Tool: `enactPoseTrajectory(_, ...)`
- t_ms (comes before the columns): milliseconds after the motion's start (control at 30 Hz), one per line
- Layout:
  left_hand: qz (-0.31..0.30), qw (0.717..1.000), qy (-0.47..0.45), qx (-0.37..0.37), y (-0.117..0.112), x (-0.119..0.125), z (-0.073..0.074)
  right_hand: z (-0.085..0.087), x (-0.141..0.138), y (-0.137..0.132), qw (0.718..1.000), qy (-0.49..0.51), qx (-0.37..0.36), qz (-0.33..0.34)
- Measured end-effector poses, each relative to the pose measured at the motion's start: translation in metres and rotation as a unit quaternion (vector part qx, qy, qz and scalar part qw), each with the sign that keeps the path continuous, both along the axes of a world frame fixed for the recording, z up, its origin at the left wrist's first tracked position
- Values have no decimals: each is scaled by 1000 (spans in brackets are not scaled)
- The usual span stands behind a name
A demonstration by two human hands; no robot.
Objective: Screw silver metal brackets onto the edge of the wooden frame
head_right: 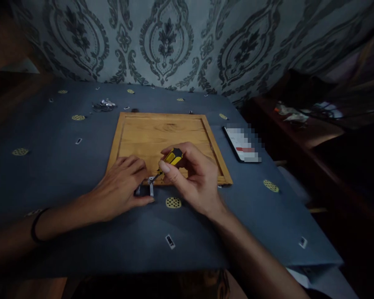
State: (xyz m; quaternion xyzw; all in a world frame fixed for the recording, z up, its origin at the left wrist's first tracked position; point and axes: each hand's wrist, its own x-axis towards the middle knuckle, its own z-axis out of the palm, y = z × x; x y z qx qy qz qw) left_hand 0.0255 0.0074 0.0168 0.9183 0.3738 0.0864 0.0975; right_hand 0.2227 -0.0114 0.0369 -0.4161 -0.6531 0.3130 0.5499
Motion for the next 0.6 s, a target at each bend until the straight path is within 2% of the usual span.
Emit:
enactPoseTrajectory(267, 0, 999, -22, 24, 0, -1, -10, 14, 7, 5, 991, -16, -77, 108)
enactPoseTrajectory(467, 6, 1000, -28, -3, 0, 1, -8, 14, -3, 7, 990, 13, -99, 94)
enactPoseTrajectory(600, 8, 999, -41, 6, -1, 1, -12, 16, -12, 12, 985, 25, -152, 81)
